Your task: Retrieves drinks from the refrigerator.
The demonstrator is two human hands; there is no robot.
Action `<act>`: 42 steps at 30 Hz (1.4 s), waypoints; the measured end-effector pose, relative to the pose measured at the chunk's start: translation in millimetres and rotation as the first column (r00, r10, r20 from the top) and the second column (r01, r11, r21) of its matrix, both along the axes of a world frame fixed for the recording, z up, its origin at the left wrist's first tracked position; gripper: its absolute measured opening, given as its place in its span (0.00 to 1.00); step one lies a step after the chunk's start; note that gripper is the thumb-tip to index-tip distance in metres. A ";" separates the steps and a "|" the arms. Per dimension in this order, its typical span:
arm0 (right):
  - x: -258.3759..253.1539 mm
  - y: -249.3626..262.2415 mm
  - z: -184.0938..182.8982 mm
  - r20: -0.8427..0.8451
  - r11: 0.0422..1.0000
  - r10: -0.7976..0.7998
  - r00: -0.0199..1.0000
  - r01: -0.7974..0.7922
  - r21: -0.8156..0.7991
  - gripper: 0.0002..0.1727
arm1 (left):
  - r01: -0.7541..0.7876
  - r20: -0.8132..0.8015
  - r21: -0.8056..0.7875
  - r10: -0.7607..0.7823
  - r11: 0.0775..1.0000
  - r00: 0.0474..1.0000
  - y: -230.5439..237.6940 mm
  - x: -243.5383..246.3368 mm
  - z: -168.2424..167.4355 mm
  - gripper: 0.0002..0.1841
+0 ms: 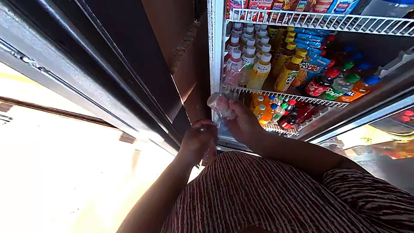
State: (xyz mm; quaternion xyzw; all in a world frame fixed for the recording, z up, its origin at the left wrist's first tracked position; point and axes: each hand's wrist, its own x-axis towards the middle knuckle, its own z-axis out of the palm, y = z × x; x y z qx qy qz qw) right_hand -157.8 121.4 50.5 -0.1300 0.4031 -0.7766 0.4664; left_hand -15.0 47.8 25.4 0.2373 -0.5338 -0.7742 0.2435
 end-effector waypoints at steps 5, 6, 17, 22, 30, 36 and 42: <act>-7.4 -0.6 -8.1 -0.056 0.995 -0.021 0.998 0.016 -0.094 0.12 | 0.161 0.067 0.141 -0.171 0.977 0.983 -4.7 2.3 0.6 0.10; -11.9 0.2 -10.7 -0.151 0.992 -0.051 0.987 0.033 -0.119 0.10 | 0.071 0.062 0.074 -0.076 0.995 0.995 -5.8 2.3 0.4 0.15; -32.2 8.8 -3.6 -0.961 0.997 0.074 0.268 -0.006 0.075 0.25 | 0.016 0.175 -0.251 0.029 0.968 0.984 -16.6 -21.4 17.9 0.21; -41.1 9.0 -1.2 -0.970 1.000 -0.020 0.242 -0.018 -0.025 0.06 | 0.182 0.265 -0.230 -0.118 0.956 0.957 -18.9 -19.1 16.0 0.22; -50.8 4.0 -1.8 -0.546 0.967 0.187 0.817 -0.055 0.248 0.06 | 0.163 -0.199 -0.153 -0.192 0.975 0.961 -20.4 -18.3 -17.3 0.21; -57.3 10.6 16.1 -0.396 0.944 0.248 0.884 -0.129 0.303 0.10 | -0.105 -0.239 -0.048 0.090 0.993 0.967 -25.5 -16.5 -27.1 0.22; -47.5 6.0 20.8 -0.516 0.903 0.373 0.771 -0.173 0.393 0.12 | -0.257 -0.186 -0.446 0.193 0.857 0.964 -19.5 -20.9 -22.7 0.31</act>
